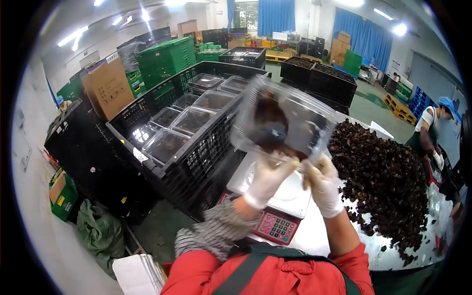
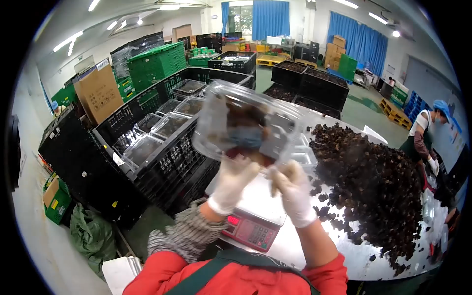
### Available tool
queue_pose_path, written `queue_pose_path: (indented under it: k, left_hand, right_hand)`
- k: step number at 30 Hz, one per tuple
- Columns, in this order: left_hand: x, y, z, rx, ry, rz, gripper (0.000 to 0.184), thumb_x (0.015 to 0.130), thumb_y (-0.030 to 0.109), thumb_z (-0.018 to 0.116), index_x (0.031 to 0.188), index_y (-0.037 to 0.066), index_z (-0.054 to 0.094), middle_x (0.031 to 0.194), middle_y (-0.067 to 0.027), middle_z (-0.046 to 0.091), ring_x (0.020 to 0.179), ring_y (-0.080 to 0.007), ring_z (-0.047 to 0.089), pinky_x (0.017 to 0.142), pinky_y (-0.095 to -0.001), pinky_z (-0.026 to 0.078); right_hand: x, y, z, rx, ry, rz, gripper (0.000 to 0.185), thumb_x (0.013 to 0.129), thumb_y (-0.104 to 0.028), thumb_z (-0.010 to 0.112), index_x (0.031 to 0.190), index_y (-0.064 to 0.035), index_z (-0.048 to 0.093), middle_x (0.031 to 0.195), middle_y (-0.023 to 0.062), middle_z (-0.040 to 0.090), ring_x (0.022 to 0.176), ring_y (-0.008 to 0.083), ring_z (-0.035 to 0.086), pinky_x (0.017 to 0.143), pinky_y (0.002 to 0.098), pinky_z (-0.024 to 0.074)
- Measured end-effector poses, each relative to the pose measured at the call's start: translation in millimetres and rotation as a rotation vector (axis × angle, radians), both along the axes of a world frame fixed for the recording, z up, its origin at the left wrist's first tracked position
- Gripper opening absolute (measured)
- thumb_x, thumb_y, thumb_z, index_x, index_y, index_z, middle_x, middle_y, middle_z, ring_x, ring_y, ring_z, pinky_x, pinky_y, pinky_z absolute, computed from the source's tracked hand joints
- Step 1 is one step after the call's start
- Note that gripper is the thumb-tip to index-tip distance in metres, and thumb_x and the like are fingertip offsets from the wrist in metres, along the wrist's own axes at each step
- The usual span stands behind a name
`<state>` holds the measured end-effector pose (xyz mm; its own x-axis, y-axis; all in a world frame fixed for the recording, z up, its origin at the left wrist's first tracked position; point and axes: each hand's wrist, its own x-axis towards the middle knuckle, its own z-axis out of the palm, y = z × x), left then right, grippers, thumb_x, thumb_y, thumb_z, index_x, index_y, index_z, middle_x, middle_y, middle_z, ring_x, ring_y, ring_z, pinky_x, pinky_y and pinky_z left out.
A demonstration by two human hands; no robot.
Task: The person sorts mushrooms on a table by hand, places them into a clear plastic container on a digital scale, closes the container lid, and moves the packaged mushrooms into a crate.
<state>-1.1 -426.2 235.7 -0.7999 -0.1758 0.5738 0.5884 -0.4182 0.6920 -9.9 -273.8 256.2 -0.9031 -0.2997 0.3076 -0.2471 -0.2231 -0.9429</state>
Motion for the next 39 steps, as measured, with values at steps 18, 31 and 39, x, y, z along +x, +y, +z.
queue_pose_path:
  k: [18, 31, 39]
  left_hand:
    - [-105.0, -334.8, 153.5, -0.583, -1.105, 0.77, 0.05, 0.091, 0.032, 0.057, 0.126, -0.002, 0.048, 0.116, -0.0189, 0.059, 0.096, -0.0352, 0.064, 0.066, -0.049, 0.056]
    - [-178.7, -428.6, 31.8, -1.252, -0.849, 0.615, 0.049, 0.083, 0.033, 0.06, 0.113, -0.006, 0.057, 0.099, -0.0163, 0.064, 0.103, -0.0211, 0.059, 0.081, -0.0353, 0.047]
    - [-282.5, -391.5, 112.3, -1.684, -0.18, 0.881, 0.031, 0.092, 0.026, 0.056, 0.102, -0.003, 0.062, 0.099, -0.0226, 0.065, 0.092, -0.0331, 0.062, 0.082, -0.0378, 0.047]
  right_hand:
    - [99.8, 286.2, -214.7, 0.192, -0.505, -0.86, 0.029, 0.096, -0.027, 0.052, 0.109, -0.0025, 0.056, 0.083, 0.0064, 0.06, 0.056, 0.0112, 0.057, 0.048, 0.0232, 0.0471]
    - [125.1, 208.1, -256.9, 1.072, 0.03, -0.888, 0.013, 0.081, -0.013, 0.062, 0.089, -0.0038, 0.065, 0.078, 0.0184, 0.062, 0.072, 0.0362, 0.061, 0.066, 0.0424, 0.0501]
    - [106.7, 205.9, -265.8, 1.155, 0.087, -1.01, 0.003, 0.076, -0.01, 0.064, 0.075, -0.0092, 0.061, 0.073, 0.0121, 0.056, 0.062, 0.0328, 0.057, 0.055, 0.0423, 0.047]
